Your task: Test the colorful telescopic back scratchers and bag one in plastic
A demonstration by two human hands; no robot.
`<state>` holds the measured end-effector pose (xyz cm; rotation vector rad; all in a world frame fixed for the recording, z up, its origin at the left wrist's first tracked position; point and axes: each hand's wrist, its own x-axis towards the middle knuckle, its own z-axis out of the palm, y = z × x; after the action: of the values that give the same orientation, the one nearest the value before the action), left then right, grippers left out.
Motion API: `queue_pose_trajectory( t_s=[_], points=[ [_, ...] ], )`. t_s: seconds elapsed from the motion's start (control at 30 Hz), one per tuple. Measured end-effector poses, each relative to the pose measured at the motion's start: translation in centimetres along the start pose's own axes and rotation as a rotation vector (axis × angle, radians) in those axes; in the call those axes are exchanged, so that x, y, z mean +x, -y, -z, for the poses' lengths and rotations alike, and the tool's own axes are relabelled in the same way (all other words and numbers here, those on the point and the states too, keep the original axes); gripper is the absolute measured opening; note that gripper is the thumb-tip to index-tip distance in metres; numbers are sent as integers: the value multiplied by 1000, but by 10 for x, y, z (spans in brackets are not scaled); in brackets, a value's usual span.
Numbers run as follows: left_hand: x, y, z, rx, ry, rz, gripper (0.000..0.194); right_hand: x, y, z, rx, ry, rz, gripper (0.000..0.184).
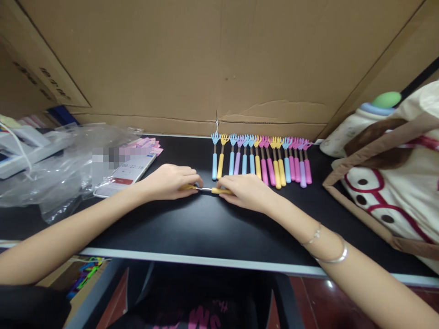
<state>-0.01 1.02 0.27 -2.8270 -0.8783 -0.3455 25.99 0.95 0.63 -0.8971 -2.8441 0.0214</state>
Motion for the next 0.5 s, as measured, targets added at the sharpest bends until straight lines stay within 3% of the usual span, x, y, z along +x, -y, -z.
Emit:
queue_pose_trajectory(
  t_s=[0.13,0.23,0.5],
  points=[
    [-1,2,0,-3,-15,8,15,0,2,2,-10,-37,-43,15],
    [-1,3,0,74,-39,-2,20,0,0,5,-71,-136,-59,19],
    [0,8,10,220,-155,129,28,0,-4,17,-276,-332,-120,31]
  ],
)
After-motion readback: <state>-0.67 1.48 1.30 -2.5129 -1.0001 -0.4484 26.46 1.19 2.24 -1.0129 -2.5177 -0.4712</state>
